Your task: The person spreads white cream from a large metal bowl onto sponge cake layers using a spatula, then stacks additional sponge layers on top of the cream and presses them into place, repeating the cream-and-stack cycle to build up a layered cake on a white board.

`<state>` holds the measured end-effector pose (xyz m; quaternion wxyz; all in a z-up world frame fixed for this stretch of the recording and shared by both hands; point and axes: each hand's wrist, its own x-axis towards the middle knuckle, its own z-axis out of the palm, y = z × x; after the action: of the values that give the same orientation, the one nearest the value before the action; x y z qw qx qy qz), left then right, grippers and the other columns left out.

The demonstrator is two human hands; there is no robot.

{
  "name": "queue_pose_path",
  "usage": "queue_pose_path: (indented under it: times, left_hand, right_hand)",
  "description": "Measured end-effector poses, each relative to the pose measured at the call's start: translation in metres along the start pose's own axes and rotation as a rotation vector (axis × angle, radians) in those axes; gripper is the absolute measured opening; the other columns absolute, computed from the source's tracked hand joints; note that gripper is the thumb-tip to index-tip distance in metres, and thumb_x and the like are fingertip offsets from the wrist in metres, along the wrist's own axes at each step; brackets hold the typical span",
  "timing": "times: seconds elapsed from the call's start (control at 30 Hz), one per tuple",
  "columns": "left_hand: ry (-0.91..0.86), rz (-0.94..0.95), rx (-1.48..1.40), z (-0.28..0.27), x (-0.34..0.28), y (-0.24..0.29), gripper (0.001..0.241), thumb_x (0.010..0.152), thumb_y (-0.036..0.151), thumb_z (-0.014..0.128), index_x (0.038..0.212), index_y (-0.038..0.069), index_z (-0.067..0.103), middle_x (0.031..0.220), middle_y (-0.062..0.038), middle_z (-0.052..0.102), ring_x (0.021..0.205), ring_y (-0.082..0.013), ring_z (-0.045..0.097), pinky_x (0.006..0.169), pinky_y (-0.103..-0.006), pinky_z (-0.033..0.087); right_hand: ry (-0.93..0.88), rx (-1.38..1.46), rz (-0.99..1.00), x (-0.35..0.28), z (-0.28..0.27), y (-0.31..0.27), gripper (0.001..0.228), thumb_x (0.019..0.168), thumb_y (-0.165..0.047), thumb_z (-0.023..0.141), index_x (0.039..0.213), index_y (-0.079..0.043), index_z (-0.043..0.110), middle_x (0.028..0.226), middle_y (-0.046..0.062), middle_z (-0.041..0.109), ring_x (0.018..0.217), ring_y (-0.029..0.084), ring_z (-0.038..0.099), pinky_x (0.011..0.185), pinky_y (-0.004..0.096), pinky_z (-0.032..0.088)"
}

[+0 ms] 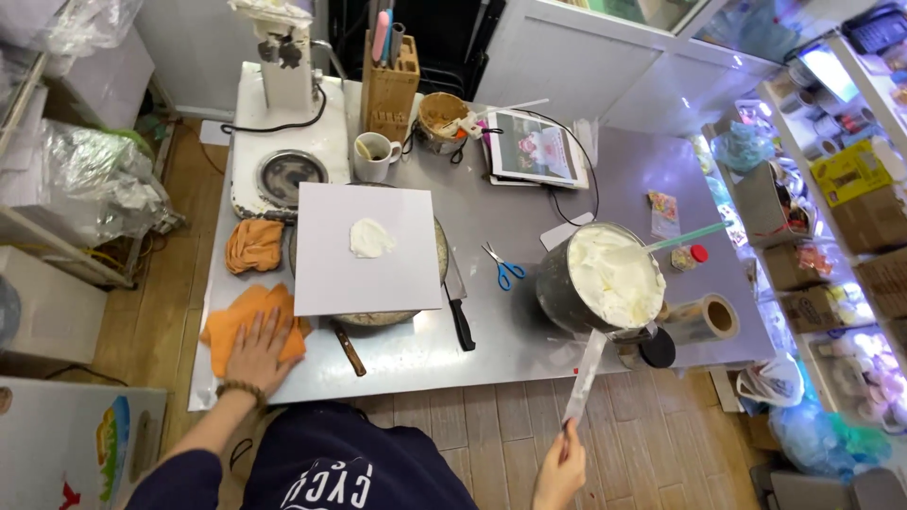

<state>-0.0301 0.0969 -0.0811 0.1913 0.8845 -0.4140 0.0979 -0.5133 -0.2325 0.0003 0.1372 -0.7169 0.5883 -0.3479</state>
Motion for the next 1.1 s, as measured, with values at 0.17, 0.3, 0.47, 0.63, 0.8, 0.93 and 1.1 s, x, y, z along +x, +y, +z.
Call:
queue_pose_path:
  times: [0.17,0.3,0.47,0.63,0.8,0.93,1.1]
  left_hand:
    - [-0.478,-0.063,0.327,-0.005,0.037,-0.028,0.084,0.094,0.071,0.034,0.162,0.025,0.016,0.171,-0.002,0.007,0.157,-0.0228,0.005,0.125,-0.0471,0.006]
    - [-0.135,0.065,0.067,0.013,0.040,-0.046,0.085,0.088,0.070,0.036,0.158,0.025,0.020,0.167,-0.003,0.012,0.154,-0.0251,0.008,0.121,-0.0503,0.007]
    - [-0.502,-0.154,0.300,-0.013,0.036,-0.005,0.088,0.093,0.071,0.041,0.162,0.021,0.018,0.171,-0.006,0.010,0.157,-0.0272,0.007,0.123,-0.0526,0.011]
    - [-0.466,-0.254,0.213,-0.005,-0.024,0.006,0.091,0.092,0.064,0.056,0.158,0.009,0.025,0.167,-0.014,0.016,0.154,-0.0328,0.015,0.120,-0.0577,0.016]
    - [-0.246,-0.535,0.003,-0.031,-0.140,0.030,0.086,0.096,0.056,0.058,0.162,0.018,0.018,0.169,-0.014,0.008,0.155,-0.0335,0.009,0.121,-0.0600,0.013]
    - [-0.141,-0.978,-0.079,-0.057,-0.242,0.028,0.085,0.098,0.055,0.057,0.163,0.019,0.015,0.170,-0.015,0.002,0.156,-0.0352,0.004,0.123,-0.0591,0.011]
    - [-0.085,-1.432,-0.117,-0.120,-0.332,-0.004,0.083,0.100,0.050,0.058,0.163,0.021,0.013,0.171,-0.014,0.001,0.157,-0.0358,0.004,0.124,-0.0559,0.014]
  right_hand:
    - [-0.001,0.360,0.112,0.005,0.003,-0.030,0.042,0.099,-0.016,0.067,0.141,-0.011,0.064,0.090,0.013,0.063,0.067,0.017,0.051,0.059,0.034,0.042]
    - [-0.178,1.068,0.194,0.053,0.004,-0.073,0.036,0.108,-0.018,0.050,0.142,-0.008,0.048,0.106,0.014,0.069,0.062,0.015,0.056,0.050,0.029,0.043]
    - [-0.480,1.409,0.230,0.070,0.023,-0.164,0.035,0.109,-0.025,0.037,0.143,-0.015,0.037,0.113,0.017,0.067,0.064,0.015,0.059,0.054,0.029,0.049]
    - [-1.087,1.708,0.121,0.042,0.098,-0.239,0.032,0.112,-0.026,0.041,0.142,-0.015,0.038,0.105,0.018,0.067,0.057,0.015,0.053,0.050,0.027,0.044]
    - [-1.608,1.401,0.046,-0.014,0.184,-0.318,0.048,0.103,-0.009,0.054,0.150,-0.002,0.044,0.080,0.010,0.061,0.045,0.007,0.041,0.038,0.021,0.030]
    - [-1.857,1.150,-0.124,-0.081,0.180,-0.398,0.052,0.098,-0.002,0.054,0.149,0.000,0.044,0.079,0.011,0.061,0.046,0.007,0.041,0.041,0.023,0.032]
    - [-2.029,0.926,-0.316,-0.158,0.179,-0.461,0.062,0.094,-0.001,0.051,0.155,-0.003,0.038,0.069,0.012,0.059,0.045,0.009,0.044,0.040,0.024,0.035]
